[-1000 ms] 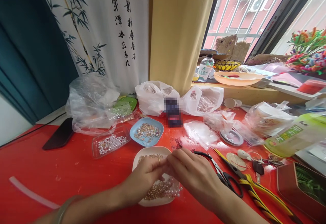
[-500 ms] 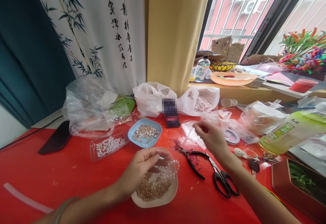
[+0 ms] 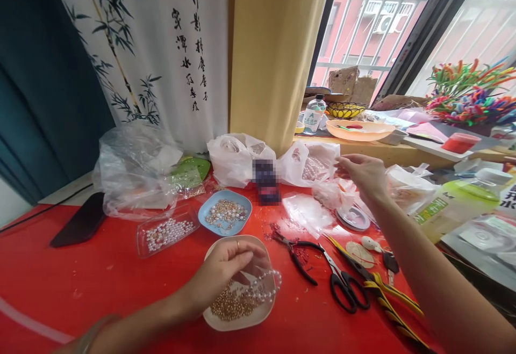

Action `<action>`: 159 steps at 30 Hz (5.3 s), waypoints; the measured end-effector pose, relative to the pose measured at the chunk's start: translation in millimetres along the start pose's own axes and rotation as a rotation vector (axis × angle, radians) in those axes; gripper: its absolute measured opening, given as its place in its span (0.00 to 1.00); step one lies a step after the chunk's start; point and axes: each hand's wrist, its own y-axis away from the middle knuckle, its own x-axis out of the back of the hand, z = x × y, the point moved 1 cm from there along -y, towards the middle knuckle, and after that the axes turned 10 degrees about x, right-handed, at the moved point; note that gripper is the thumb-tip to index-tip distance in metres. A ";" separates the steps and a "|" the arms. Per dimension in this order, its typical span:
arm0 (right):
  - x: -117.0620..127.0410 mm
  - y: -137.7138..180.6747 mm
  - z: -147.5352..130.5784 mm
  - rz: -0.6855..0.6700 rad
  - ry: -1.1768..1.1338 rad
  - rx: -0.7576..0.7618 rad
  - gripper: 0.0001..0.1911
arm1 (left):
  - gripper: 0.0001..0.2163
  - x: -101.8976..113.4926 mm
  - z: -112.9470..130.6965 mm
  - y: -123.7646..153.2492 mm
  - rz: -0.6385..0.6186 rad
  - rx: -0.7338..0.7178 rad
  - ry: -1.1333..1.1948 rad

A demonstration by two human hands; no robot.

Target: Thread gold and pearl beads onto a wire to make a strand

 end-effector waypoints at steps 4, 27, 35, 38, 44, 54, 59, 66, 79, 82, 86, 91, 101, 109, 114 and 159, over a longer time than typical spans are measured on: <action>-65.1 -17.2 -25.0 -0.103 -0.110 0.073 0.11 | 0.10 0.3 -1.8 -2.3 -0.011 -0.001 0.009; -237.2 -70.8 -51.9 -0.722 0.599 0.338 0.14 | 0.10 20.7 12.9 -9.2 0.022 -0.037 0.112; -211.3 -79.3 -70.9 -0.757 0.764 0.504 0.13 | 0.09 19.2 12.8 -11.7 0.019 -0.043 0.155; -203.1 -80.2 -76.4 -0.763 0.807 0.567 0.14 | 0.09 19.2 11.7 -11.8 0.009 -0.068 0.181; -180.0 -43.1 -96.5 -0.767 0.727 0.703 0.16 | 0.10 22.5 9.9 -10.7 0.008 -0.068 0.279; -55.7 113.0 -115.2 -1.181 -0.120 0.753 0.14 | 0.12 15.7 3.5 -13.4 -0.262 -0.055 0.422; -12.6 149.9 -109.0 -1.121 -0.217 0.559 0.03 | 0.13 -8.3 -10.8 -7.5 -0.353 0.024 0.173; 38.0 191.3 -80.1 -0.719 0.214 0.672 0.05 | 0.15 -30.7 -7.6 26.1 0.081 -0.362 -0.501; 54.0 264.2 -42.7 -0.495 0.453 0.903 0.11 | 0.13 -64.0 -72.1 22.9 0.338 -1.224 -1.331; 53.2 266.0 -27.0 -0.570 0.486 0.881 0.11 | 0.13 -61.3 -72.2 23.7 0.330 -1.212 -1.319; 54.5 267.6 -15.4 -0.733 0.369 0.818 0.10 | 0.12 -58.4 -69.2 29.1 0.291 -1.169 -1.309; 59.9 262.6 -19.5 -0.851 0.259 0.700 0.11 | 0.11 -54.2 -70.0 34.3 0.249 -1.122 -1.272; 61.4 256.8 -14.2 -0.823 0.138 0.278 0.05 | 0.09 -53.3 -75.2 35.5 0.240 -0.880 -1.086; 61.4 258.0 -17.2 -0.822 0.218 0.208 0.08 | 0.11 -55.8 -76.6 37.2 0.302 -0.842 -1.110; 58.8 260.6 -17.9 -0.809 0.328 0.198 0.08 | 0.09 -53.9 -85.3 38.6 0.275 -0.705 -1.137; 64.3 268.9 -19.6 -0.799 0.530 0.324 0.10 | 0.10 -58.5 -81.4 39.4 0.215 -0.384 -1.020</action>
